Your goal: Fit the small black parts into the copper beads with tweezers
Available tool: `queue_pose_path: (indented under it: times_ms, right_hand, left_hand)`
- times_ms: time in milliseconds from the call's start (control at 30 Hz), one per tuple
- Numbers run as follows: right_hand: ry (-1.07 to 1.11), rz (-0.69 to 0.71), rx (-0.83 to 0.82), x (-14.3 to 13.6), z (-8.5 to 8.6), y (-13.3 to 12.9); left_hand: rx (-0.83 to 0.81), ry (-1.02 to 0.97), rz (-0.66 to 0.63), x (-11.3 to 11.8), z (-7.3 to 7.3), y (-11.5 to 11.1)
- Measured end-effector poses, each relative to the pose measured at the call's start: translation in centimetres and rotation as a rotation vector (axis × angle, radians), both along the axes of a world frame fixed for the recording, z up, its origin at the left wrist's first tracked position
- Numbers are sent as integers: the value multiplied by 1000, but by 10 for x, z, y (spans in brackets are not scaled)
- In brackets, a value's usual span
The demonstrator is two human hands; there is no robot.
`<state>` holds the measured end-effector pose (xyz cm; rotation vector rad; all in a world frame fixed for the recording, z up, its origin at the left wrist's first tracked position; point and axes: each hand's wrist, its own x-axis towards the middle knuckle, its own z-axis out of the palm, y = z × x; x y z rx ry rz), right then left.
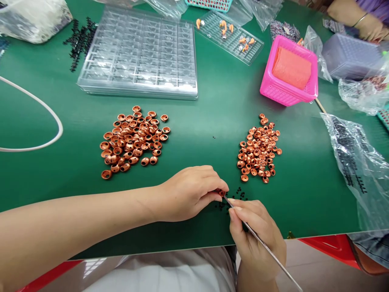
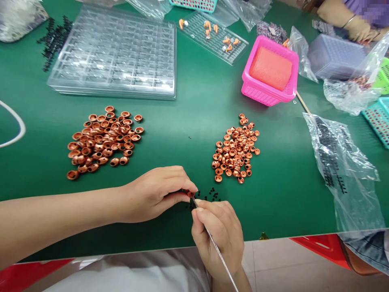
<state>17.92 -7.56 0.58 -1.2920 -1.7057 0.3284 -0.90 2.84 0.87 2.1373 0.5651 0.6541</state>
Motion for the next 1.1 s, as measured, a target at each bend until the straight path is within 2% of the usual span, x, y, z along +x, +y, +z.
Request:
queue_pose_path:
  times_ms: [133, 367, 533, 800, 1100]
  right_hand:
    - [53, 15, -33, -1, 2, 0]
    - [172, 28, -72, 3, 1, -2]
    - [120, 62, -44, 5, 3, -3]
    - [-10, 88, 0, 4, 4, -1]
    - [22, 43, 36, 0, 2, -1]
  left_hand:
    - [28, 23, -10, 0, 2, -1]
    - [170, 69, -4, 0, 10, -8]
    - [221, 52, -21, 0, 10, -12]
    - [162, 16, 6, 2, 3, -13]
    - [85, 33, 50, 5, 6, -11]
